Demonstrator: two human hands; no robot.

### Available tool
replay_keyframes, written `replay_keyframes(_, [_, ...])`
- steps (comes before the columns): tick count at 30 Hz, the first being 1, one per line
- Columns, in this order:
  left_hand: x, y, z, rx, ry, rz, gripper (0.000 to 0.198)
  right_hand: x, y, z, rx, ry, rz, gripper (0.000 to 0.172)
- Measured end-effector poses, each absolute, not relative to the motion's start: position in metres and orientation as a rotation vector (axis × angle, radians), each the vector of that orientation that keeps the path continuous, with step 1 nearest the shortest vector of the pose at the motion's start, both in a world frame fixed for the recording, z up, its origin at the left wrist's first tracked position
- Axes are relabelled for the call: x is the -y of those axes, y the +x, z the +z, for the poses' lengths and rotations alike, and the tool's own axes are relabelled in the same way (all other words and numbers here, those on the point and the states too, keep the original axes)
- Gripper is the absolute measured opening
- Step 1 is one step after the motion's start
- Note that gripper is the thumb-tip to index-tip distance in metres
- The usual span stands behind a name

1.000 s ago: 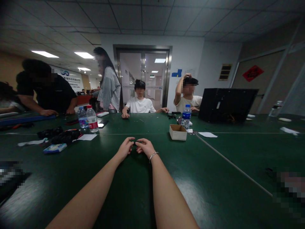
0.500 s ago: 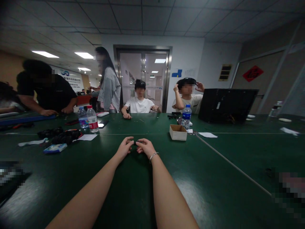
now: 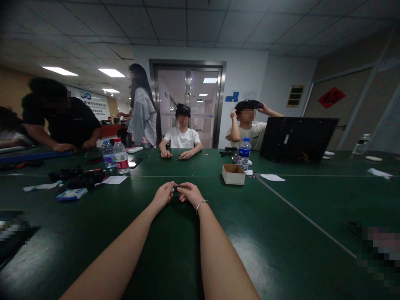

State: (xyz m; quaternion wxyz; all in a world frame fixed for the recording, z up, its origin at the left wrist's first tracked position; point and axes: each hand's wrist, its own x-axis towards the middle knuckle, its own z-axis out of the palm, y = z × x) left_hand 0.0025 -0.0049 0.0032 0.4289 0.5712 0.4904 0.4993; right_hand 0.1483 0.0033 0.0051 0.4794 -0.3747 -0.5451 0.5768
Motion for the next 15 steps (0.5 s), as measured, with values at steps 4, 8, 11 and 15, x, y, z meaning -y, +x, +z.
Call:
replay_keyframes(4, [0.0055, 0.0047, 0.0035, -1.248, 1.439, 1.266, 0.034, -0.0041, 0.1487, 0.0053, 1.260, -0.940, 1.407, 0.019])
replay_keyframes(8, [0.0079, 0.0051, 0.0057, -1.226, 1.413, 1.301, 0.031, -0.0045, 0.1491, 0.0041, 1.258, -0.934, 1.419, 0.021])
replay_keyframes(11, [0.0099, 0.0044, 0.0079, -1.210, 1.399, 1.293, 0.029, -0.0048, 0.1490, 0.0035, 1.311, -0.923, 1.426, 0.022])
replay_keyframes(15, [0.0100, 0.0029, 0.0072, -1.214, 1.448, 1.247, 0.029, -0.0032, 0.1494, 0.0051, 1.371, -0.898, 1.440, 0.023])
